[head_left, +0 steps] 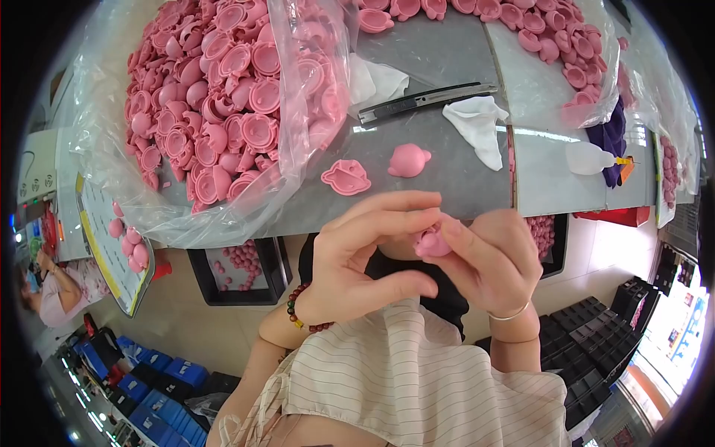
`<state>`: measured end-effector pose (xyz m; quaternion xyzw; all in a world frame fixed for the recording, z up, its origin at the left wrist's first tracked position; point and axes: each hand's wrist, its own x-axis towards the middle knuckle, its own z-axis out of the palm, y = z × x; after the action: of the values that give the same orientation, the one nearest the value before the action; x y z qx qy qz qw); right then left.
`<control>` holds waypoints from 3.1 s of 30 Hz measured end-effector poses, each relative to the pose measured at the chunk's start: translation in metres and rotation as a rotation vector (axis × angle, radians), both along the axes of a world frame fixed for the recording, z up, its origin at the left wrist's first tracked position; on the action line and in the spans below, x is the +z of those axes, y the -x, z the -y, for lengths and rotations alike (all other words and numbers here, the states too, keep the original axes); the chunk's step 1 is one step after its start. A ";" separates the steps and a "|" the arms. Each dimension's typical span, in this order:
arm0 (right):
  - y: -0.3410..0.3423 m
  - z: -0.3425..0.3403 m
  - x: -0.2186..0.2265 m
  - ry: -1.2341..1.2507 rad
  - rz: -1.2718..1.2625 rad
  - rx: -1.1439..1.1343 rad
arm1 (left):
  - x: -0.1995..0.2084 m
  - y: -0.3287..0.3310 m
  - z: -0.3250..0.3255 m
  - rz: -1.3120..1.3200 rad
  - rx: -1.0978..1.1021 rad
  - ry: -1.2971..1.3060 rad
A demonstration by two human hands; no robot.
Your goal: Apply glue to small plastic parts and assemble them into a finished toy component.
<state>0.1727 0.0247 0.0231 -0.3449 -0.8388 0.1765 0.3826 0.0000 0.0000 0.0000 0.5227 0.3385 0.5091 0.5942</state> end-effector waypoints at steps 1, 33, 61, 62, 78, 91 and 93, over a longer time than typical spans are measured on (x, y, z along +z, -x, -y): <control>0.004 0.002 0.000 -0.065 -0.022 0.001 | -0.001 -0.002 -0.001 0.058 0.010 -0.028; -0.017 -0.033 -0.004 0.445 -0.595 -0.066 | 0.000 0.003 0.002 0.842 -0.239 0.279; -0.042 -0.042 -0.013 0.317 -0.640 -0.325 | 0.020 0.220 0.063 -1.213 1.228 -0.079; -0.038 -0.041 -0.012 0.333 -0.633 -0.336 | 0.018 0.221 0.061 -1.135 1.238 0.021; -0.041 -0.040 -0.012 0.378 -0.597 -0.283 | 0.040 0.161 -0.010 -1.448 0.813 -0.217; -0.023 -0.025 -0.018 0.068 -0.726 -0.533 | 0.040 0.116 0.017 -0.116 0.743 -0.236; -0.015 -0.036 -0.017 0.001 -0.761 -0.579 | 0.035 0.093 0.014 -0.108 0.362 -0.219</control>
<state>0.1873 0.0607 0.0060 -0.4753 -0.5087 0.1768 0.6957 -0.0932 -0.0136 0.0352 0.5413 0.4010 0.6125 0.4135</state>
